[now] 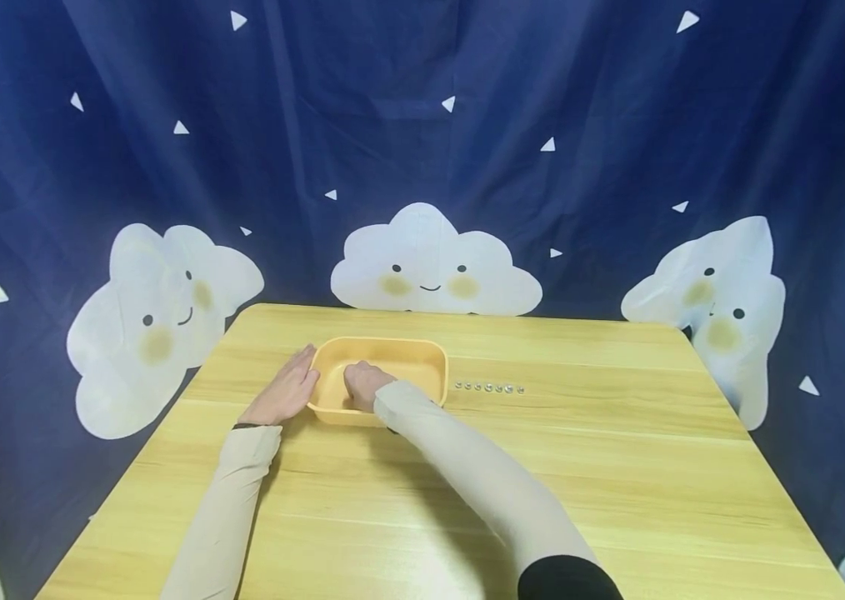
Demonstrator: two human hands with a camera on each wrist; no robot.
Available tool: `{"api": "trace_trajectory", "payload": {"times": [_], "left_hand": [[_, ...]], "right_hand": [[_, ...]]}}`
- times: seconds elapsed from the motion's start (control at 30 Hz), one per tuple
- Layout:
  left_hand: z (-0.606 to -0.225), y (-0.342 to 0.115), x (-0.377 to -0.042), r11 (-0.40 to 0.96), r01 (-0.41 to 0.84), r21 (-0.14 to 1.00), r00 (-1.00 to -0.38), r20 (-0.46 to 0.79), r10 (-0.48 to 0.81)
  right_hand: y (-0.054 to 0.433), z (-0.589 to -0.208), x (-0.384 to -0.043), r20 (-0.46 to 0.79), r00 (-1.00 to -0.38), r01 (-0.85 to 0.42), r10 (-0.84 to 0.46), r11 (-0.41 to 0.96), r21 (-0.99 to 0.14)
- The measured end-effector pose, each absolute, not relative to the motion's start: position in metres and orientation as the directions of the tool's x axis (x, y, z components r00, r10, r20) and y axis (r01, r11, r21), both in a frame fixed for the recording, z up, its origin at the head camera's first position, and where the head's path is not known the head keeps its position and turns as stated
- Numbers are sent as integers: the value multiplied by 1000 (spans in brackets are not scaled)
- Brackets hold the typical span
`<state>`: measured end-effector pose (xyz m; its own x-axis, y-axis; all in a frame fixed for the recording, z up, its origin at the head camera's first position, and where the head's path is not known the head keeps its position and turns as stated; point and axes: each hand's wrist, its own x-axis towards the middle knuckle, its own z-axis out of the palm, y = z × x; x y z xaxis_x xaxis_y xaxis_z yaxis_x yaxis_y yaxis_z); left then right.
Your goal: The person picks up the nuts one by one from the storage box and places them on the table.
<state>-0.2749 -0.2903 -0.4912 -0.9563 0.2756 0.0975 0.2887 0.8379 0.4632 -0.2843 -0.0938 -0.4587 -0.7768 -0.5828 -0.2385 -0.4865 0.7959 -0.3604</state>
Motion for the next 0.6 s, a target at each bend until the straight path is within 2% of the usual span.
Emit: {"api": "trace_trajectory", "payload": {"times": [0.2, 0.6], "left_hand": [[-491, -289, -276, 843, 271, 464, -961, 84, 263], [-489, -289, -273, 861, 277, 426, -960, 91, 263]], "right_hand": [[-91, -460, -285, -199, -769, -518, -607, 775, -362], [-92, -460, -286, -211, -758, -536, -617, 774, -336]]}}
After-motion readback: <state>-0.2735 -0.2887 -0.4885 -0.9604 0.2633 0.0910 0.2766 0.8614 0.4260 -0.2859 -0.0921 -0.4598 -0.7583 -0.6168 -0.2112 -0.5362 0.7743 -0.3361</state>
